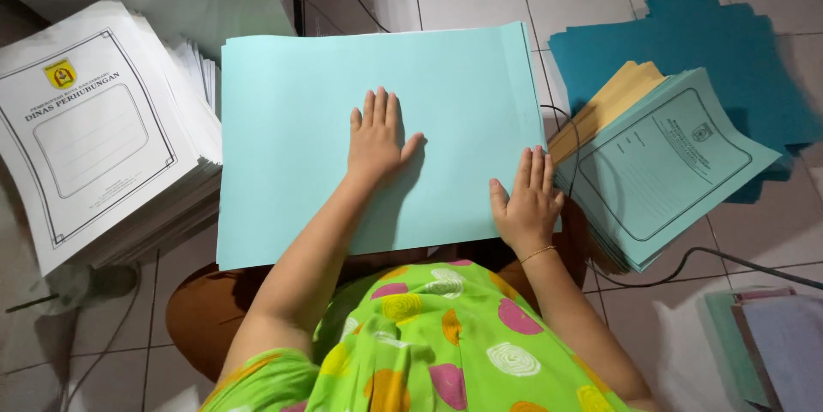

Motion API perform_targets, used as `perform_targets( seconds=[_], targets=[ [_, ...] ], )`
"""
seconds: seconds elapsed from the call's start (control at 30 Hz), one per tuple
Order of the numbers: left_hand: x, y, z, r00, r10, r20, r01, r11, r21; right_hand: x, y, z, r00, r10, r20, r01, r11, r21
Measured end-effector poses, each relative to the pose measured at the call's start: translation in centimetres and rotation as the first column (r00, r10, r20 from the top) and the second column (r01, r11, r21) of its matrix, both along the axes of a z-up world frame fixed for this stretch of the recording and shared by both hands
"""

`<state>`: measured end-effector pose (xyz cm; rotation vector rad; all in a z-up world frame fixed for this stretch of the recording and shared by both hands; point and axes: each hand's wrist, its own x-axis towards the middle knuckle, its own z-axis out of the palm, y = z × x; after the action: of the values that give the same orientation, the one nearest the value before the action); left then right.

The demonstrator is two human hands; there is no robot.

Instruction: Assembling document sets by picking up light blue folders and placing them onto stacks of white paper.

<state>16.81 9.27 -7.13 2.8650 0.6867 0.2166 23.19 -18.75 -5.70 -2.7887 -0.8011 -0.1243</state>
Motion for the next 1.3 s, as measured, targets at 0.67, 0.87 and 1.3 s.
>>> perform_targets(
  seconds=[0.67,0.87,1.3],
  targets=[
    [-11.8,-4.4,2.3,0.992,-0.02,-0.121,-0.004,0.982,-0.19,19.3,16.9,0.2,0.99,0.075,-0.12,-0.089,0.99,-0.112],
    [-12.0,-4.7,2.5,0.998,-0.005,-0.058,-0.005,0.985,-0.173,8.2,9.3,3.4,0.979,0.128,-0.159,-0.138,0.989,-0.051],
    [-11.7,-4.7,2.0,0.998,-0.012,-0.063,0.004,0.991,-0.136,9.4,8.7,2.1,0.974,0.125,-0.19,-0.142,0.987,-0.077]
  ],
)
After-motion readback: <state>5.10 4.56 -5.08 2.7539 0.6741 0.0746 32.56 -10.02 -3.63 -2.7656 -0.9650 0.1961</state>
